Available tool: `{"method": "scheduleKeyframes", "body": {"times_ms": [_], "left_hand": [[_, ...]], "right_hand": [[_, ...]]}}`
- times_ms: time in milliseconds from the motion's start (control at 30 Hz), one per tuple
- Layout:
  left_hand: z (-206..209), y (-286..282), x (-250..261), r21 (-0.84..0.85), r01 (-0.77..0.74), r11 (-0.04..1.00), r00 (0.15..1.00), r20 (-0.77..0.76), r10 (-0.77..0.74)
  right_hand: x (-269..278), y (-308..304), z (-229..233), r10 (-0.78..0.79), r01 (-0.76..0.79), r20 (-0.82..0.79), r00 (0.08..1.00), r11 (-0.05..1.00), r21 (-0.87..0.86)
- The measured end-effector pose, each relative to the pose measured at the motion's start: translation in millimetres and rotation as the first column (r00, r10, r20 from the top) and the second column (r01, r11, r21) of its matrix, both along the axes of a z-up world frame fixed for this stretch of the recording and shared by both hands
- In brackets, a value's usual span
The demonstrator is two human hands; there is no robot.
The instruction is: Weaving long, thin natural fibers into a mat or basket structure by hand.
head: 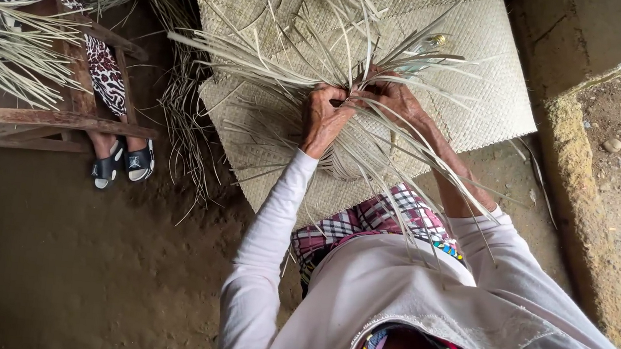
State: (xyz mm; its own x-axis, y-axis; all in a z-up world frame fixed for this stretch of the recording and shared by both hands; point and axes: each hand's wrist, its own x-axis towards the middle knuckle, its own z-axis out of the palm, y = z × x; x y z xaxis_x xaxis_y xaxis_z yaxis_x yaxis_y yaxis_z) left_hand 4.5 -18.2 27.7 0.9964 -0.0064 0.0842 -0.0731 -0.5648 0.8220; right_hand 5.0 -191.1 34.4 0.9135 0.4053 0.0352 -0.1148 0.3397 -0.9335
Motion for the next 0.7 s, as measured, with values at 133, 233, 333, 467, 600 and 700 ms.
{"method": "scheduleKeyframes", "body": {"times_ms": [133,233,333,467,600,700], "left_hand": [[-13.3,-1.6,0.3,-0.077,-0.010,0.997,1.000,-0.002,0.010],[-14.2,-4.6,-4.1,-0.130,-0.013,0.991,1.000,-0.001,0.013],[-1.7,-6.1,-6.7,-0.148,-0.011,0.989,1.000,0.004,0.012],[-31.1,3.0,0.3,-0.186,-0.056,0.981,0.998,-0.037,0.050],[-30.0,-2.4,0.7,-0.138,-0.070,0.988,0.997,-0.034,0.066],[-27.6,-3.9,5.2,-0.131,-0.054,0.990,0.998,-0.021,0.052]], "right_hand": [[0.8,2.6,14.2,-0.069,0.100,0.133,0.989,0.965,-0.244],[2.3,4.2,21.9,-0.022,0.100,0.254,0.967,0.949,-0.300],[5.8,-1.3,24.8,0.016,0.122,0.372,0.928,0.931,-0.344],[10.0,-6.0,-10.3,0.001,0.125,0.420,0.908,0.954,-0.273],[11.3,-13.9,-11.5,0.052,0.145,0.543,0.838,0.938,-0.314],[11.2,-18.8,-15.5,0.061,0.084,0.494,0.867,0.960,-0.266]]}}
